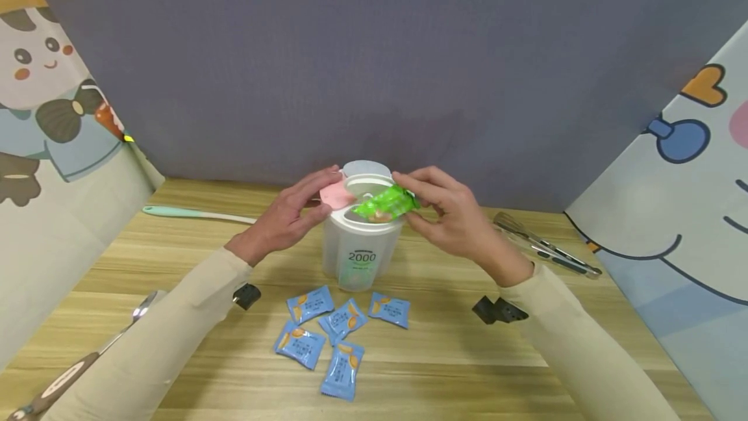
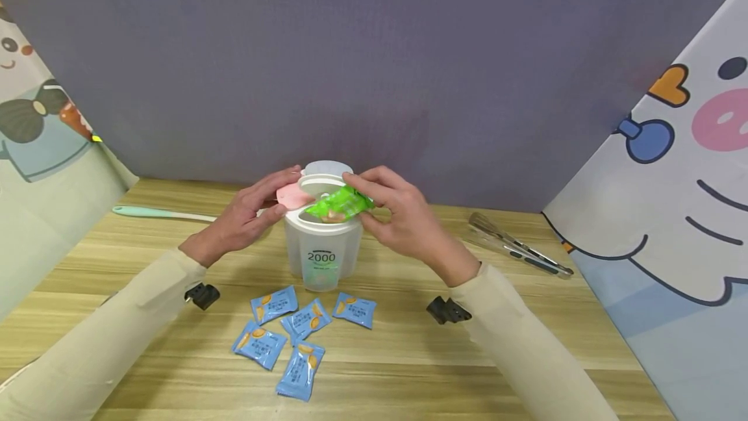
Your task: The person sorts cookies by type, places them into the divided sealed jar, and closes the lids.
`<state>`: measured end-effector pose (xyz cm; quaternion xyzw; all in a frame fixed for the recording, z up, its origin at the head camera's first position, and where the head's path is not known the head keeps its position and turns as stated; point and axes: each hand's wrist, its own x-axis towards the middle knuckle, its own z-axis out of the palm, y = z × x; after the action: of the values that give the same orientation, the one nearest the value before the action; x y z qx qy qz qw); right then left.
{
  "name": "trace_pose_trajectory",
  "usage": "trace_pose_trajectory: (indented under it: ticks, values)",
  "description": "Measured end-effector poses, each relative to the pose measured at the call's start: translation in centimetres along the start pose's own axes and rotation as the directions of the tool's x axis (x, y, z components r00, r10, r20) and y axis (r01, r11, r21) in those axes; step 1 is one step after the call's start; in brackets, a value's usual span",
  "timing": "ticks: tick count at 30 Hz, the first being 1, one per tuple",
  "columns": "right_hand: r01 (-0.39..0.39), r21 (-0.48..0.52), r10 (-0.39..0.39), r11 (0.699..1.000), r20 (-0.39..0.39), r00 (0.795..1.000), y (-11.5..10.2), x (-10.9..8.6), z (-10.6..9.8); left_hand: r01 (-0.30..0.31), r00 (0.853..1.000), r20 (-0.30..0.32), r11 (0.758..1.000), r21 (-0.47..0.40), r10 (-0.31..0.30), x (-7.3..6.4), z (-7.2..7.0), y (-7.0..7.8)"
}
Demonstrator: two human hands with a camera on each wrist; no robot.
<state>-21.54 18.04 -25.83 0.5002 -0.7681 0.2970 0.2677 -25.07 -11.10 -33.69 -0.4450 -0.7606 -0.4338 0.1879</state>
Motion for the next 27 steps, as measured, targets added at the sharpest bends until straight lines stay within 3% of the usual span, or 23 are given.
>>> trace_pose_trajectory:
  ticks: [5,11,16,22,27]
  values:
    - [0.021,-0.069,-0.018,0.997,0.037,0.999,-0.3,0.3,-0.1,-0.005,1.0,0.0,1.0,-0.005,0.005,0.1,0.0,0.1]
    - [0.022,-0.061,-0.018,0.998,0.055,0.998,-0.4,0.2,0.1,-0.003,1.0,0.001,1.0,-0.004,0.003,0.1,0.0,0.1]
    - [0.019,-0.044,-0.019,0.999,0.017,1.0,-0.1,-0.2,0.4,-0.001,1.0,0.004,1.0,-0.011,0.001,0.1,0.0,0.1]
    - [-0.04,0.035,0.041,0.999,-0.036,0.999,0.1,-0.8,0.6,-0.006,1.0,-0.001,1.0,-0.005,0.006,0.1,0.0,0.1]
    - [-0.027,0.055,0.03,0.998,-0.061,0.998,0.3,-1.0,0.7,-0.009,1.0,-0.001,1.0,-0.003,0.009,0.1,0.0,0.0]
